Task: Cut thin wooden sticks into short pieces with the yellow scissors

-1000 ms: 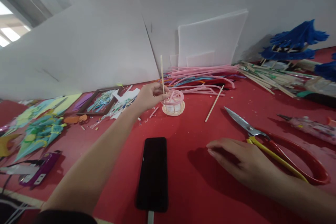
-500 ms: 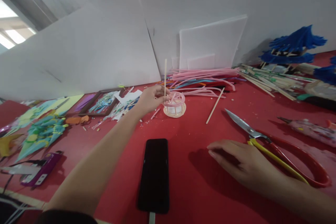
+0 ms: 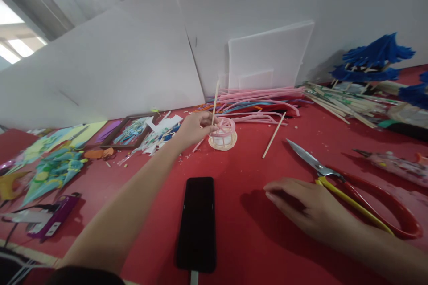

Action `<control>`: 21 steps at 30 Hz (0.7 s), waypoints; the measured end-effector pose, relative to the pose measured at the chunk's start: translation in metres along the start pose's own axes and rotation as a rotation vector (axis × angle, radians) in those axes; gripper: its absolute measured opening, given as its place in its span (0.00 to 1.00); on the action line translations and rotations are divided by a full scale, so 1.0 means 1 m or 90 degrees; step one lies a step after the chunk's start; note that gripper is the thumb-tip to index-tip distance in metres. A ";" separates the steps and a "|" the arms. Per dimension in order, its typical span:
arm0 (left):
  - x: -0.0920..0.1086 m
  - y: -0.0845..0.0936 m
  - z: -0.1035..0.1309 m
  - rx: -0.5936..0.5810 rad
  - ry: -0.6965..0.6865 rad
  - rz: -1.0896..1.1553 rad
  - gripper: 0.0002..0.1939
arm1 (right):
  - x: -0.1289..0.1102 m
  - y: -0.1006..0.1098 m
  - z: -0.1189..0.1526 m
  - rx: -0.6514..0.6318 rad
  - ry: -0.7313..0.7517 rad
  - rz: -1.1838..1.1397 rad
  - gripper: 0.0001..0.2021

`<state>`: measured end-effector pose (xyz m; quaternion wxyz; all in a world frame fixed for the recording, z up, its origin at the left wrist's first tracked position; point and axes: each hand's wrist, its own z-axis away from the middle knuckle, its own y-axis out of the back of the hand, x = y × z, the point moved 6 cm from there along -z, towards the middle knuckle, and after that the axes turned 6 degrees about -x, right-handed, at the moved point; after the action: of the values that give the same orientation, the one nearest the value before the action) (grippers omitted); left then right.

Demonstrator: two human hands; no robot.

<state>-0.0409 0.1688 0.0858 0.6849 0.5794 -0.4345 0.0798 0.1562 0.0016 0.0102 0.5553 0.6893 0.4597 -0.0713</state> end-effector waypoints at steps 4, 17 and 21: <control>-0.002 -0.001 0.000 0.003 -0.003 0.008 0.05 | 0.000 0.000 -0.001 0.000 -0.002 -0.007 0.11; 0.004 0.000 -0.001 0.026 0.013 0.098 0.05 | 0.000 0.000 -0.001 -0.001 -0.002 -0.009 0.11; 0.005 -0.004 0.001 -0.010 0.010 0.076 0.06 | 0.000 0.001 0.000 -0.001 0.000 -0.003 0.11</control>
<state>-0.0353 0.1649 0.0863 0.6872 0.5462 -0.4633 0.1217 0.1567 0.0017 0.0111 0.5555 0.6880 0.4613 -0.0721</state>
